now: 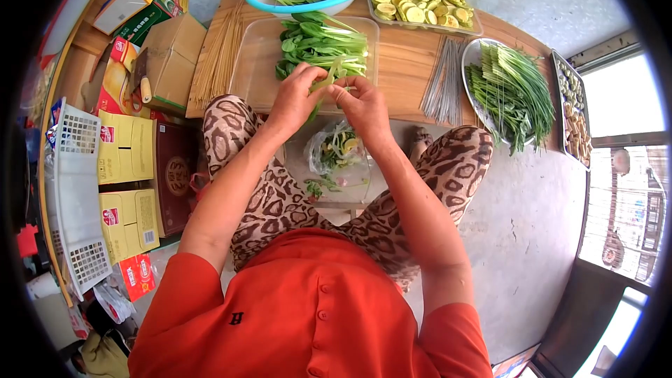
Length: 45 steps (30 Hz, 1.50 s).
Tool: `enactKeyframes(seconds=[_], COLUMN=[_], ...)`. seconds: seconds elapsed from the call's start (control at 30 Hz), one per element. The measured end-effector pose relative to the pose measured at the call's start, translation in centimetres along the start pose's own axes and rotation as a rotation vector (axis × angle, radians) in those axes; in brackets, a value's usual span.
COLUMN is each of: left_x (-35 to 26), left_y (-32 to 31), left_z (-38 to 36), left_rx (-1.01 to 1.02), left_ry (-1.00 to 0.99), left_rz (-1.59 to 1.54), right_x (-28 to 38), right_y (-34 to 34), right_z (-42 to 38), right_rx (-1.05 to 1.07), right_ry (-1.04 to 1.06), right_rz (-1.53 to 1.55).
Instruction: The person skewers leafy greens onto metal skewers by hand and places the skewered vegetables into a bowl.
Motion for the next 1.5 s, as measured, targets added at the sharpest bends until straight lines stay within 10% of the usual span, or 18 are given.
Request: enactKeyframes(seconds=[0.3, 0.6, 0.9, 1.13, 1.5], left_x=[-0.7, 3.0, 3.7, 6.5, 7.1], left_y=[-2.4, 1.0, -2.9, 2.9, 3.9], left_z=[-0.3, 0.4, -0.3, 0.5, 0.6], left_rx=[0.164, -0.038, 0.161, -0.32, -0.396], left_ry=[-0.119, 0.314, 0.305, 0.396, 0.403], left_rz=[-0.086, -0.378, -0.66, -0.628, -0.631], right_x=[-1.2, 1.8, 0.4, 2.0, 1.2], right_y=[2.4, 4.8, 1.9, -0.7, -2.4], right_z=[1.1, 0.6, 0.4, -1.6, -2.3], right_rx=[-0.173, -0.365, -0.229, 0.091, 0.171], right_ry=[0.049, 0.21, 0.171, 0.067, 0.051], right_rz=[-0.049, -0.361, -0.307, -0.065, -0.071])
Point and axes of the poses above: each hand's wrist, its own z-axis towards the middle knuckle, its own y-axis out of the back of the hand, x = y × z, the point moved 9 cm from there along z, towards the middle knuckle, and after that the axes turned 11 degrees about -z, right-handed, at the moved point
